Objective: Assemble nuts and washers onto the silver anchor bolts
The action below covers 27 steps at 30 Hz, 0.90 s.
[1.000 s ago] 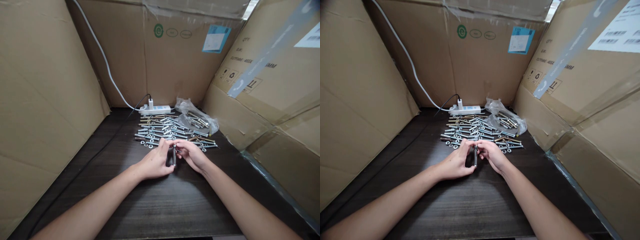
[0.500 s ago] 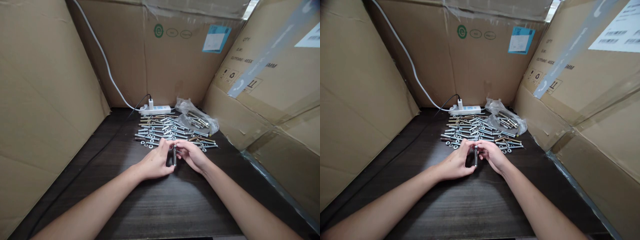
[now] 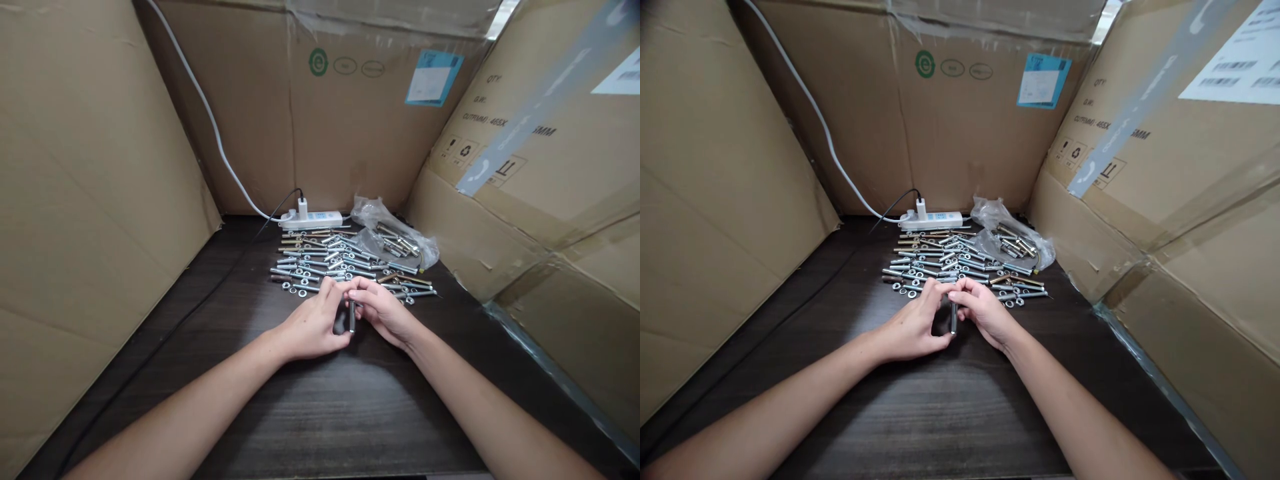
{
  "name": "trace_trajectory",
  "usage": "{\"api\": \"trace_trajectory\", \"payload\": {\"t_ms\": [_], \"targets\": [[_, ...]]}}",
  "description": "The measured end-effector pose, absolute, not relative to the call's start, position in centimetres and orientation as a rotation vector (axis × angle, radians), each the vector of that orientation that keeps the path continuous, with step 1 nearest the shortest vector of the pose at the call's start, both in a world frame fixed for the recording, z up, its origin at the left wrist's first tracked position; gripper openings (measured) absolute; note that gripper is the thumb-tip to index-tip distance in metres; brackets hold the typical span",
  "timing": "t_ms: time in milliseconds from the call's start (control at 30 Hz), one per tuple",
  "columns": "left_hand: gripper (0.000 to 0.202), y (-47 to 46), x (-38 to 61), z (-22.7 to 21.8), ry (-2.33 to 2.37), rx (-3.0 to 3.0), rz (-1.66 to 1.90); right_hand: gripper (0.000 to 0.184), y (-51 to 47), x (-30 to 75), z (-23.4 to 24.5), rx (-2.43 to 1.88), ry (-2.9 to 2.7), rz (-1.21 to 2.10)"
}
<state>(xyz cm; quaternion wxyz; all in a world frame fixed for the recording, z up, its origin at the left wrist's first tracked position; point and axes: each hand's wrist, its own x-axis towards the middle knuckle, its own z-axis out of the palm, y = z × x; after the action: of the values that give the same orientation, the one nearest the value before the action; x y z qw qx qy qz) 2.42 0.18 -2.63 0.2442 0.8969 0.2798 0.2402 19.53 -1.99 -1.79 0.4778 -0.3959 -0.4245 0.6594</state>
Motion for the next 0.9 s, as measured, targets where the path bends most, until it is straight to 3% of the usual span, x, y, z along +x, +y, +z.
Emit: {"api": "trace_trajectory", "payload": {"t_ms": [900], "targets": [[0.067, 0.31, 2.39, -2.40, 0.831, 2.450, 0.660, 0.009, -1.54, 19.91, -2.22, -0.927, -0.922, 1.567]]}}
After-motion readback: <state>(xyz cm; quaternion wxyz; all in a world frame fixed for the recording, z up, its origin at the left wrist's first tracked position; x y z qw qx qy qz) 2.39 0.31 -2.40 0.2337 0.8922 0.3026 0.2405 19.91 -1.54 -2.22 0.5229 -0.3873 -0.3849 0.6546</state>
